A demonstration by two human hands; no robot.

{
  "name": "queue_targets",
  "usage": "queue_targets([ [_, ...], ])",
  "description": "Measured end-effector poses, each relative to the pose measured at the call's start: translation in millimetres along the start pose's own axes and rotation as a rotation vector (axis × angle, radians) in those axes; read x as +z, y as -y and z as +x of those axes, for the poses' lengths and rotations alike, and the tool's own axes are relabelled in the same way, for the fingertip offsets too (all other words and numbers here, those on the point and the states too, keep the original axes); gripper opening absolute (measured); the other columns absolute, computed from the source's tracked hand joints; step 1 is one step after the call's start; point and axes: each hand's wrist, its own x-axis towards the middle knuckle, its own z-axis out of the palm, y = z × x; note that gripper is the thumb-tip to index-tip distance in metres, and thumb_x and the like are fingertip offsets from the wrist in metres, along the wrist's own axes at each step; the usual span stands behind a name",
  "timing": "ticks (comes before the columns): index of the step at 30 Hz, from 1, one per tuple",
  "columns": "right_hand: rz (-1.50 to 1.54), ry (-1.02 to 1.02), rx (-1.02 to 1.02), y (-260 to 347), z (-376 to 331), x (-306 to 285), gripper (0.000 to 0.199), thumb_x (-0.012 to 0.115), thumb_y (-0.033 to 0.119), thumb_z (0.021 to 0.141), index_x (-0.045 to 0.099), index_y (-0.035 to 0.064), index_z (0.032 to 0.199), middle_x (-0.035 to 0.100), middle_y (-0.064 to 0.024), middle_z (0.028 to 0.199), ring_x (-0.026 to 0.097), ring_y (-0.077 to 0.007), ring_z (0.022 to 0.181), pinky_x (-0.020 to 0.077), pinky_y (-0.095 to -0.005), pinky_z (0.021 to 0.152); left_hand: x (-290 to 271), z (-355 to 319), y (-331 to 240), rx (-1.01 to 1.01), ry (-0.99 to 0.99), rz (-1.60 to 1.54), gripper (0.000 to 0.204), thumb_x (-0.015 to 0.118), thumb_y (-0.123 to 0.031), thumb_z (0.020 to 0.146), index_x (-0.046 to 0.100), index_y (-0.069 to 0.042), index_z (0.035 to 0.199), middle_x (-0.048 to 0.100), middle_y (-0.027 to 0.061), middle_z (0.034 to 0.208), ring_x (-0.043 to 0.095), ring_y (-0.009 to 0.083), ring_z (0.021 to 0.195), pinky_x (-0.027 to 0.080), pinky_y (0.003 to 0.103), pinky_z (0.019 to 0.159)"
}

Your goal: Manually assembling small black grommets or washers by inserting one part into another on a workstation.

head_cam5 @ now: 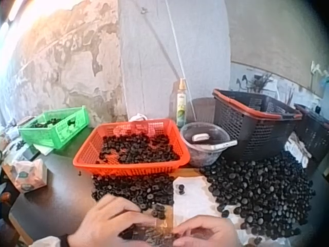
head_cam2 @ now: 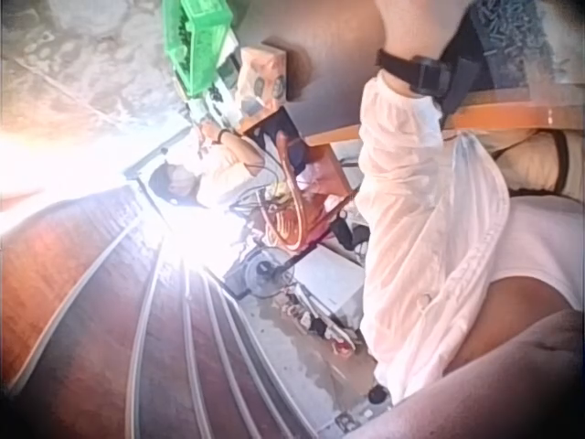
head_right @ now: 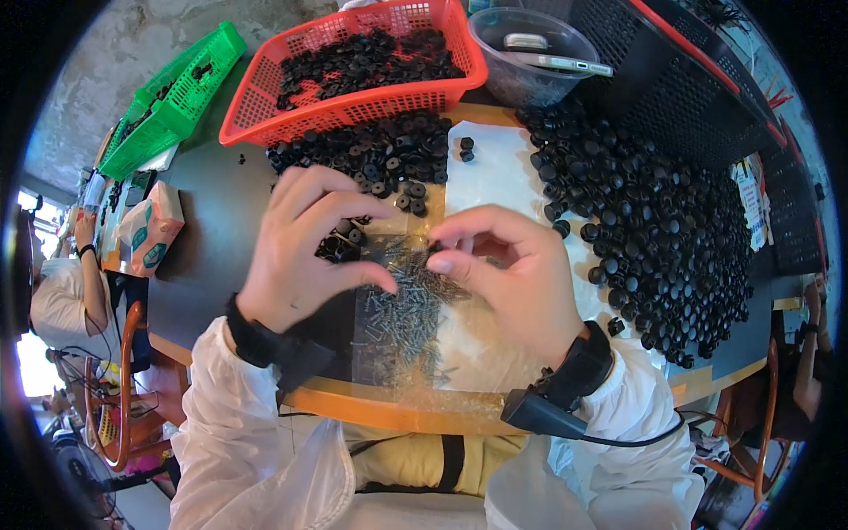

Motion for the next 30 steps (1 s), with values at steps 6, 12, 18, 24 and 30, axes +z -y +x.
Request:
queue_targets([
  [6,0.168,-0.1,-0.123,-5.8,5.4,-6.4,0.022,0.072,-0.002,0.086,0.067,0.0015,0.107,0.065,-0.0004,0.098,0.058,-0.0067,0.089,0.048,-0.0217,0.081,-27.6,-6.1,24.0,0.051,0.323,-0.012,0.048,0.09,-0.034,0.049,0.07,-0.015,0.09,0.052,0.003,0.091,0.05,0.0258,0.088,0.043,0.035,0.078],
  [12,-0.024,-0.099,-0.105,-5.8,4.8,-9.3,0.02,0.074,0.001,0.085,0.068,0.0027,0.104,0.064,0.0029,0.094,0.051,-0.0001,0.072,0.0437,-0.0163,0.069,-33.4,-7.1,32.7,0.017,0.446,-0.126,0.044,0.091,-0.031,0.051,0.073,-0.014,0.088,0.05,0.0025,0.088,0.048,0.0249,0.085,0.042,0.036,0.075],
  [18,0.075,-0.052,-0.057,-7.0,7.4,-3.0,0.02,0.076,0.004,0.084,0.069,0.0038,0.103,0.065,0.0047,0.091,0.044,0.0022,0.065,0.0368,-0.0149,0.06,-27.3,-9.2,32.8,0.043,0.449,-0.18,0.033,0.089,-0.021,0.059,0.075,-0.013,0.088,0.055,0.0022,0.085,0.051,0.0243,0.084,0.042,0.034,0.075],
  [24,0.003,-0.002,-0.066,-5.2,0.3,3.4,0.021,0.077,0.005,0.083,0.069,0.0056,0.102,0.066,0.0068,0.093,0.039,0.003,0.061,0.032,-0.0149,0.055,1.5,-10.0,-6.3,-0.343,0.149,-0.445,0.028,0.084,-0.006,0.073,0.073,-0.003,0.097,0.071,0.0075,0.094,0.067,0.0156,0.082,0.053,0.027,0.073],
  [30,-0.038,0.081,-0.02,-6.6,-2.0,1.9,0.022,0.079,0.008,0.082,0.07,0.0081,0.103,0.066,0.0073,0.091,0.036,0.0031,0.057,0.028,-0.0159,0.051,6.5,-10.6,-24.1,-0.337,0.204,-0.534,0.03,0.085,-0.005,0.074,0.069,0.0,0.1,0.07,0.0044,0.09,0.066,0.0084,0.074,0.053,0.023,0.065],
])
